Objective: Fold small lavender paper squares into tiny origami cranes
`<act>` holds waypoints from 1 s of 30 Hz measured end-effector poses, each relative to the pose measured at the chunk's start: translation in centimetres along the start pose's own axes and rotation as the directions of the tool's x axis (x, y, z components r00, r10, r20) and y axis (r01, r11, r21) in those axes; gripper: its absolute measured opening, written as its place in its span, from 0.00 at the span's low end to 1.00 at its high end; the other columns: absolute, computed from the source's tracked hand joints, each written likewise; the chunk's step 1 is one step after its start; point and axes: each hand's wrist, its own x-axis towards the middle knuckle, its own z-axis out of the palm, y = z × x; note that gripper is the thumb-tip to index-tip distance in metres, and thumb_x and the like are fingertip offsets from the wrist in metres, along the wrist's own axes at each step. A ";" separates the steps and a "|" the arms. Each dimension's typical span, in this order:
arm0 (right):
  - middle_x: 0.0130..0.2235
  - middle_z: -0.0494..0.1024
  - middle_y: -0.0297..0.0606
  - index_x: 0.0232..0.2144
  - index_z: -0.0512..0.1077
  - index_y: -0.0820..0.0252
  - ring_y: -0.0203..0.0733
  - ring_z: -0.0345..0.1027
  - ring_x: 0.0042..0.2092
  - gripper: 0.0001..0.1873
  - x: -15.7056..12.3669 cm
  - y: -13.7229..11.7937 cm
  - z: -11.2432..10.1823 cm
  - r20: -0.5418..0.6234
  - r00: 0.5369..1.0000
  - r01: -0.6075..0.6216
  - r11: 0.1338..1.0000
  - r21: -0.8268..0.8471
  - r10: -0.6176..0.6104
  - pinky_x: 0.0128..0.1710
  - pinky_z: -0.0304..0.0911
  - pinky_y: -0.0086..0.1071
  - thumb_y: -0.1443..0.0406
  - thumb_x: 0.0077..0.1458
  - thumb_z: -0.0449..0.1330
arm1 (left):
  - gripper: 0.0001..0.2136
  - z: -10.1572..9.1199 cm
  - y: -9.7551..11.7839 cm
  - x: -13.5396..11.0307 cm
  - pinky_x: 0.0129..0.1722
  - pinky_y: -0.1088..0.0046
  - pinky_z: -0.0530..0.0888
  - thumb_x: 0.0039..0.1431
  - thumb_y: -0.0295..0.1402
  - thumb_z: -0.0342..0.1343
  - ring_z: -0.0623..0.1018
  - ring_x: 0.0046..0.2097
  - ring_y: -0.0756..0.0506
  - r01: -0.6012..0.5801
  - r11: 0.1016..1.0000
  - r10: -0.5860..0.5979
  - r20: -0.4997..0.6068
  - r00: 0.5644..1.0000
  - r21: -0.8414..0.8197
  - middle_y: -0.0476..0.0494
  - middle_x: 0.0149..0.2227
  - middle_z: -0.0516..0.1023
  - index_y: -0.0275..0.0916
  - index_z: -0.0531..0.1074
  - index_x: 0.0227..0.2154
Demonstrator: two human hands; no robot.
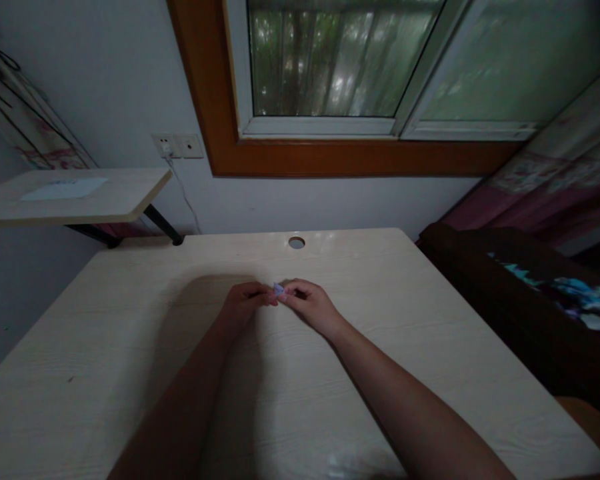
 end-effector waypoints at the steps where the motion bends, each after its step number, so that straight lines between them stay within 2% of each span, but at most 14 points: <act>1: 0.34 0.75 0.38 0.33 0.77 0.59 0.45 0.68 0.38 0.20 0.0 0.0 0.0 0.003 1.000 0.000 1.000 0.000 0.000 0.40 0.63 0.33 0.47 0.56 0.66 | 0.08 0.0 0.0 0.0 0.37 0.73 0.71 0.53 0.36 0.62 0.76 0.32 0.47 0.007 1.000 -0.007 -0.001 1.000 -0.012 0.46 0.27 0.80 0.37 0.80 0.26; 15: 0.33 0.75 0.38 0.33 0.77 0.60 0.45 0.68 0.37 0.21 0.0 -0.2 0.0 0.007 1.000 -0.002 1.000 -0.003 0.002 0.39 0.63 0.33 0.47 0.56 0.65 | 0.12 0.0 0.9 -0.1 0.38 0.70 0.71 0.54 0.40 0.60 0.76 0.33 0.46 0.043 0.996 -0.039 0.047 0.998 -0.077 0.43 0.28 0.80 0.36 0.78 0.26; 26: 0.33 0.75 0.38 0.32 0.76 0.60 0.44 0.68 0.37 0.21 0.1 -0.6 0.0 0.018 1.000 -0.007 1.000 0.016 0.007 0.40 0.63 0.33 0.47 0.56 0.66 | 0.13 -0.2 0.1 0.1 0.38 0.71 0.71 0.56 0.41 0.58 0.75 0.33 0.46 -0.007 0.999 0.010 0.074 0.997 -0.044 0.43 0.28 0.79 0.36 0.77 0.26; 30: 0.33 0.74 0.37 0.32 0.76 0.60 0.43 0.67 0.36 0.20 0.1 -0.5 0.0 -0.002 1.000 -0.006 0.999 0.047 0.006 0.38 0.62 0.32 0.48 0.55 0.66 | 0.12 -0.1 0.1 0.1 0.38 0.72 0.70 0.58 0.40 0.57 0.75 0.33 0.47 -0.050 0.999 0.050 0.050 0.998 0.002 0.45 0.28 0.79 0.36 0.76 0.26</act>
